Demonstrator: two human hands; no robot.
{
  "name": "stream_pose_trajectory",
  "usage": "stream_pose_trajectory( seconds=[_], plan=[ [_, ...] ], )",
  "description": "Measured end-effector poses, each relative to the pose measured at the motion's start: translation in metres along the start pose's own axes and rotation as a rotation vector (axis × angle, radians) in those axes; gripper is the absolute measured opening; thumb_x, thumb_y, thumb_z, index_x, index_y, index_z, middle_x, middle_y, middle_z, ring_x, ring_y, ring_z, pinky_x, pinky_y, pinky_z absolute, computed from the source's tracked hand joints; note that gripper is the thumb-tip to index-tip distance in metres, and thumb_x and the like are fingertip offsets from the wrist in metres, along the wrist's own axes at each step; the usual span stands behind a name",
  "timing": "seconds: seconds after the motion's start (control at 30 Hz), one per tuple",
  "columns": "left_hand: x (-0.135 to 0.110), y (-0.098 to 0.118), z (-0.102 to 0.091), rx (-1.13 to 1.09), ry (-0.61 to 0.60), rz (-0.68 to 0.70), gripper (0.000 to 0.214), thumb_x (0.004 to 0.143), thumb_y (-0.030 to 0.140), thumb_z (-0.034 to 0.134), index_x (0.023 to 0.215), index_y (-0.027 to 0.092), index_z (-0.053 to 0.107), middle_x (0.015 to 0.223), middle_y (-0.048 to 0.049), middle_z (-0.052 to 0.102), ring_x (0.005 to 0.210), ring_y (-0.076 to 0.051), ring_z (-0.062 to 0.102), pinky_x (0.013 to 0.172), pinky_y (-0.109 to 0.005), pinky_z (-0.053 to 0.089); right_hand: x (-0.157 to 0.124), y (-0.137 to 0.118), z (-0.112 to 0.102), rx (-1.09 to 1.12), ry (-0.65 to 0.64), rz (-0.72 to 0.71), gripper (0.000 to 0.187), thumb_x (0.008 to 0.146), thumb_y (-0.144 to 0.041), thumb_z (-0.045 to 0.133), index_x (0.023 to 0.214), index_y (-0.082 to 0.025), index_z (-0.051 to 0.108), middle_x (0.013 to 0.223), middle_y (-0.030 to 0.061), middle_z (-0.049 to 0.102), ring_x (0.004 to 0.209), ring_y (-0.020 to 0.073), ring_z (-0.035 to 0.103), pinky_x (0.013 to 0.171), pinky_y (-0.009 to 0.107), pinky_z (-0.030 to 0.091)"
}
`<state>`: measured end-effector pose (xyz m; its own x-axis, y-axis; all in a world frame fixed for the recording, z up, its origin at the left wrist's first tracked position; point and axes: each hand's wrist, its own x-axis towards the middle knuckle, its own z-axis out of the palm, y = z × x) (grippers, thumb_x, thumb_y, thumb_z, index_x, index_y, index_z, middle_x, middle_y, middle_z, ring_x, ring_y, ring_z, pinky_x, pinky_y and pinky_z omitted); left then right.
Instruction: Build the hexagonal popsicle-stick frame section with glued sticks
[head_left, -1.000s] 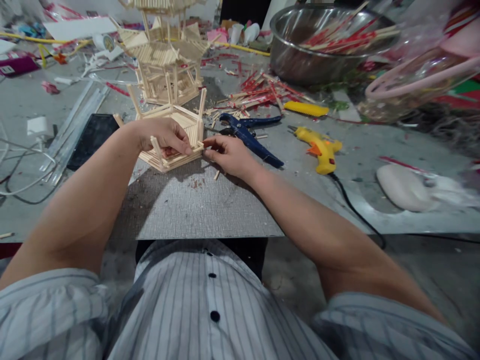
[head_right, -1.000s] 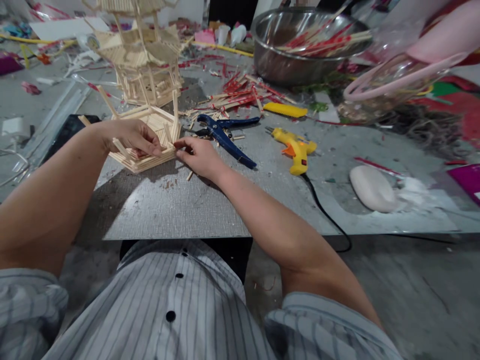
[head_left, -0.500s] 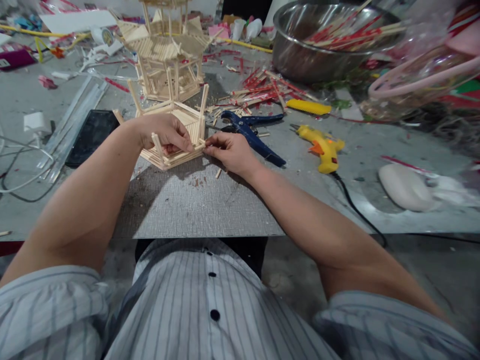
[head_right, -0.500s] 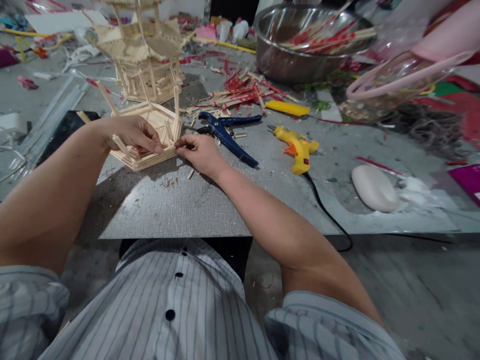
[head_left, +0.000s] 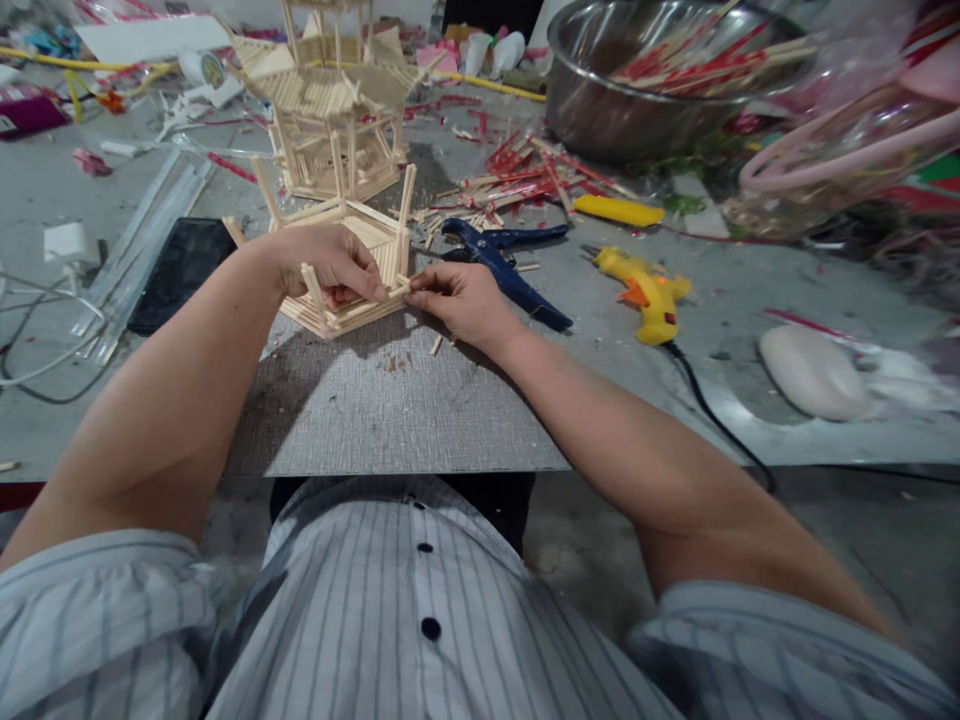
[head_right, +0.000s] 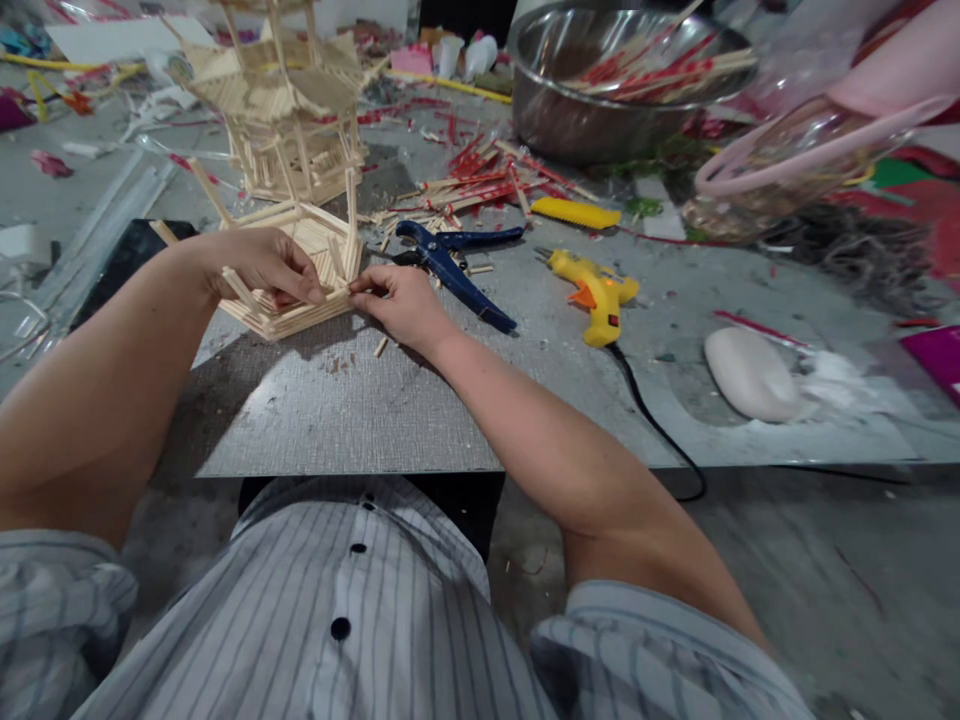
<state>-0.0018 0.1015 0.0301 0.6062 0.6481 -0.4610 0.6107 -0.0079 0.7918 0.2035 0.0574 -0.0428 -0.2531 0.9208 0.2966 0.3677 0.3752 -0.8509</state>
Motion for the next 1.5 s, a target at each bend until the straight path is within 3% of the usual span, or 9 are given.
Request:
stream_pose_trajectory(
  seconds=[0.27, 0.47, 0.63, 0.77, 1.0, 1.23, 1.4, 1.5],
  plan=[
    [-0.002, 0.006, 0.004, -0.007, 0.024, -0.022, 0.039, 0.057, 0.043, 0.086, 0.063, 0.012, 0.062, 0.045, 0.0028, 0.047, 0.052, -0.007, 0.037, 0.052, -0.024, 0.025, 0.001, 0.000, 0.000, 0.070, -0.026, 0.010, 0.010, 0.070, -0.021, 0.068, 0.079, -0.015, 0.068, 0.075, 0.0012, 0.065, 0.070, 0.0135, 0.056, 0.071, 0.030, 0.045],
    [-0.003, 0.005, 0.002, -0.012, -0.028, -0.006, 0.045, 0.058, 0.049, 0.084, 0.062, 0.012, 0.060, 0.044, 0.0028, 0.046, 0.059, -0.008, 0.035, 0.058, -0.024, 0.025, 0.002, 0.007, 0.001, 0.072, -0.004, 0.015, 0.015, 0.068, -0.027, 0.070, 0.078, -0.017, 0.067, 0.077, 0.0020, 0.067, 0.067, 0.0134, 0.056, 0.069, 0.031, 0.047],
    [-0.002, 0.003, 0.001, 0.014, -0.004, -0.024, 0.040, 0.065, 0.045, 0.081, 0.065, 0.011, 0.061, 0.045, 0.0031, 0.046, 0.057, -0.007, 0.036, 0.058, -0.024, 0.026, 0.002, 0.005, 0.002, 0.088, 0.014, 0.030, 0.014, 0.066, -0.027, 0.072, 0.075, -0.017, 0.067, 0.077, 0.0020, 0.068, 0.068, 0.0139, 0.057, 0.070, 0.032, 0.048],
    [-0.003, 0.004, 0.003, 0.024, 0.000, -0.008, 0.039, 0.063, 0.044, 0.082, 0.065, 0.011, 0.061, 0.045, 0.0042, 0.046, 0.053, -0.005, 0.036, 0.055, -0.022, 0.027, 0.003, 0.004, 0.003, 0.083, 0.027, 0.031, 0.013, 0.066, -0.024, 0.072, 0.074, -0.016, 0.067, 0.077, 0.0024, 0.068, 0.071, 0.0144, 0.058, 0.073, 0.033, 0.048],
    [-0.005, 0.013, 0.011, 0.094, 0.143, -0.092, 0.025, 0.074, 0.028, 0.074, 0.061, 0.011, 0.061, 0.046, 0.0032, 0.044, 0.049, -0.006, 0.041, 0.054, -0.024, 0.030, 0.003, 0.004, 0.002, 0.129, 0.039, 0.059, 0.013, 0.064, -0.024, 0.073, 0.072, -0.016, 0.068, 0.073, 0.0012, 0.068, 0.067, 0.0134, 0.057, 0.072, 0.032, 0.048],
    [-0.003, 0.008, 0.010, 0.069, 0.180, -0.105, 0.021, 0.074, 0.023, 0.073, 0.062, 0.008, 0.064, 0.051, 0.0005, 0.046, 0.060, -0.011, 0.051, 0.060, -0.026, 0.037, 0.002, 0.003, 0.001, 0.129, 0.036, 0.084, 0.015, 0.064, -0.027, 0.074, 0.073, -0.016, 0.069, 0.072, 0.0014, 0.067, 0.067, 0.0137, 0.057, 0.068, 0.031, 0.048],
    [-0.002, 0.009, 0.011, 0.038, 0.252, -0.152, 0.018, 0.065, 0.020, 0.078, 0.059, 0.011, 0.064, 0.047, 0.0018, 0.044, 0.050, -0.010, 0.050, 0.051, -0.022, 0.036, 0.002, 0.004, 0.001, 0.151, 0.021, 0.101, 0.020, 0.064, -0.031, 0.075, 0.074, -0.015, 0.068, 0.071, 0.0015, 0.066, 0.064, 0.0125, 0.055, 0.065, 0.030, 0.047],
    [-0.002, 0.010, 0.011, 0.035, 0.222, -0.125, 0.017, 0.066, 0.019, 0.076, 0.056, 0.011, 0.065, 0.046, 0.0012, 0.046, 0.045, -0.008, 0.046, 0.046, -0.021, 0.032, 0.003, 0.005, 0.002, 0.189, 0.022, 0.108, 0.021, 0.063, -0.033, 0.076, 0.073, -0.016, 0.068, 0.072, 0.0017, 0.067, 0.064, 0.0121, 0.055, 0.065, 0.030, 0.048]
  ],
)
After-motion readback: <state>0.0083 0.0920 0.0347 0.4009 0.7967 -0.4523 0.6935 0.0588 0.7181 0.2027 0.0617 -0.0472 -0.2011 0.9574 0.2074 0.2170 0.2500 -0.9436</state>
